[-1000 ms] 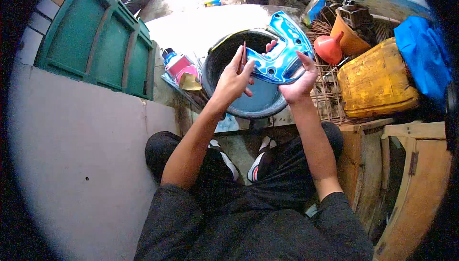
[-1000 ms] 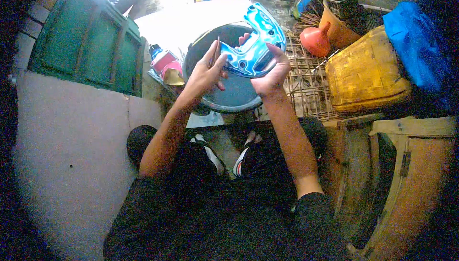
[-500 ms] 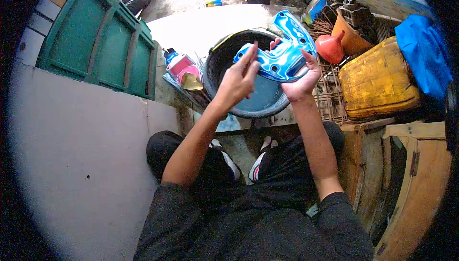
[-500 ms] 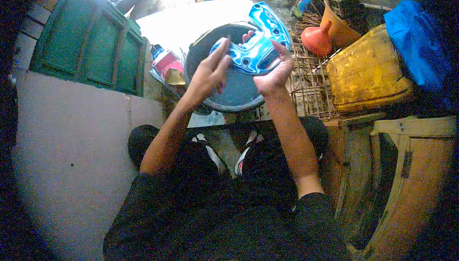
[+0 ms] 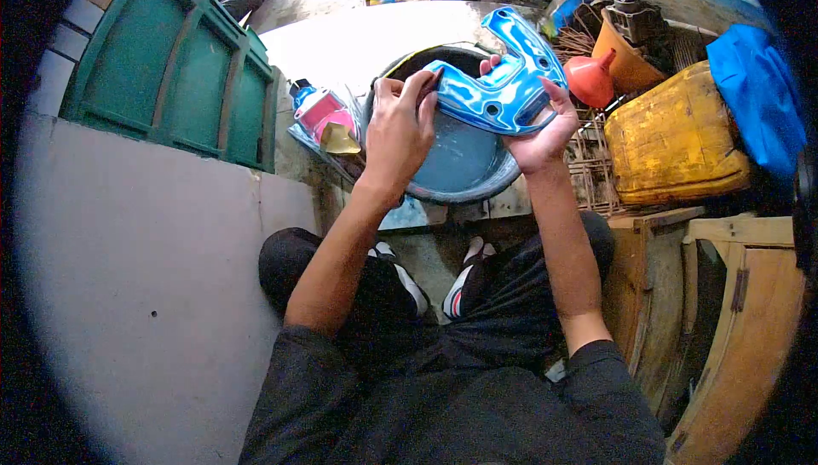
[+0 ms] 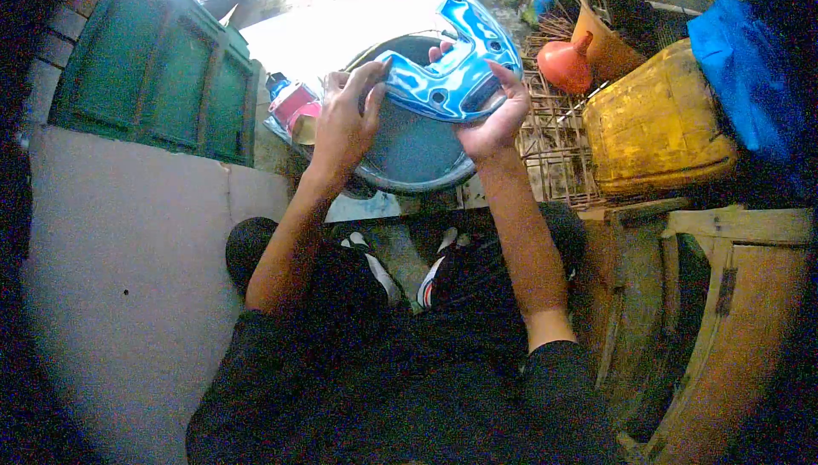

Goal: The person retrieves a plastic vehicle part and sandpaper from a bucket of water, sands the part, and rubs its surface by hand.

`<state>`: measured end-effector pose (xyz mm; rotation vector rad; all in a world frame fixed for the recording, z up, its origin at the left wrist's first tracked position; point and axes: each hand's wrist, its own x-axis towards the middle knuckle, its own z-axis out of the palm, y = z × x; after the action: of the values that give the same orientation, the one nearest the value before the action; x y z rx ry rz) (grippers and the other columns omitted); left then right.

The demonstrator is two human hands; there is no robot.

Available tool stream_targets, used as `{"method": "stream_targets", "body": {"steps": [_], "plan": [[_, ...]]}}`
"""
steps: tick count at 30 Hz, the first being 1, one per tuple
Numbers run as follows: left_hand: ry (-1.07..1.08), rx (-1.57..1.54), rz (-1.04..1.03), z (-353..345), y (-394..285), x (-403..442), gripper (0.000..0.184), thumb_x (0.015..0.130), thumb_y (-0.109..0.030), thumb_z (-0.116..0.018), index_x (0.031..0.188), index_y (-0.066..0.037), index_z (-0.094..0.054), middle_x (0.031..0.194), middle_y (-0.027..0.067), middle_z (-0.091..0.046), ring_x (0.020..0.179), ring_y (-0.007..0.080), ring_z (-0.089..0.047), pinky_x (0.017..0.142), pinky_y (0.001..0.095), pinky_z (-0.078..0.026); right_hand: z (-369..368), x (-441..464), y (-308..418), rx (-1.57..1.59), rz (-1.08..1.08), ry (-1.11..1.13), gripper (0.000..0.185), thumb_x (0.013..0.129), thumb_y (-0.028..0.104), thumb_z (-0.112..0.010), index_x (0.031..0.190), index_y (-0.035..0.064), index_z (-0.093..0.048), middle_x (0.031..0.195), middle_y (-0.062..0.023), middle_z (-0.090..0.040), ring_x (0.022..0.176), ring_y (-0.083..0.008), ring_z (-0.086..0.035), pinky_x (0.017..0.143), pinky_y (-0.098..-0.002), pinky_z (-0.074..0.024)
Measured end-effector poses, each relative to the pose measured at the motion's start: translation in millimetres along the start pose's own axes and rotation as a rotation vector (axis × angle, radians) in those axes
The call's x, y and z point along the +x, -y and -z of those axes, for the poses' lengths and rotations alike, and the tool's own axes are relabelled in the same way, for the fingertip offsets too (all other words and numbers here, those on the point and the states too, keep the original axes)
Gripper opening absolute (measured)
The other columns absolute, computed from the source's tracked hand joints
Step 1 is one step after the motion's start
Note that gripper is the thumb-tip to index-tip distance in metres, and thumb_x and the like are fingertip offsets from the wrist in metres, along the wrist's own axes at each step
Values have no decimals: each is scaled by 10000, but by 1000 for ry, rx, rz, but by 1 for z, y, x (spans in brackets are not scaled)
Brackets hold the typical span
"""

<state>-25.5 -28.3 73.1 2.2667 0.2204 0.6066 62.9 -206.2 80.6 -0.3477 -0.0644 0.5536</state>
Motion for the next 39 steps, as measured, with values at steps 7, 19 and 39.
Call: {"method": "stream_targets", "body": {"steps": [7, 19, 39], "plan": [[-87, -68, 6, -6, 8, 9, 220, 948, -182, -633, 1118, -44, -641, 1003, 197, -624, 935, 335, -631, 854, 415, -493, -8, -5, -4, -44, -4, 5, 661, 859, 259, -542, 1418, -57, -384, 1325, -231, -559, 1292, -374, -504, 1104, -531, -386], [-116, -116, -133, -11, 12, 14, 147, 923, -124, -649, 977, 8, -686, 938, 193, -649, 865, 318, -653, 770, 393, -511, -11, -8, -13, -72, -1, 83, 628, 878, 204, -533, 1436, -34, -374, 1336, -241, -554, 1274, -382, -524, 1106, -559, -377], [-224, -89, 80, -5, 1, 20, 155, 934, -170, -639, 963, -28, -694, 933, 194, -636, 871, 354, -639, 785, 438, -497, -15, -12, -14, -97, -26, 50, 597, 883, 233, -505, 1406, -43, -420, 1329, -213, -573, 1263, -352, -539, 1087, -538, -403]]}}
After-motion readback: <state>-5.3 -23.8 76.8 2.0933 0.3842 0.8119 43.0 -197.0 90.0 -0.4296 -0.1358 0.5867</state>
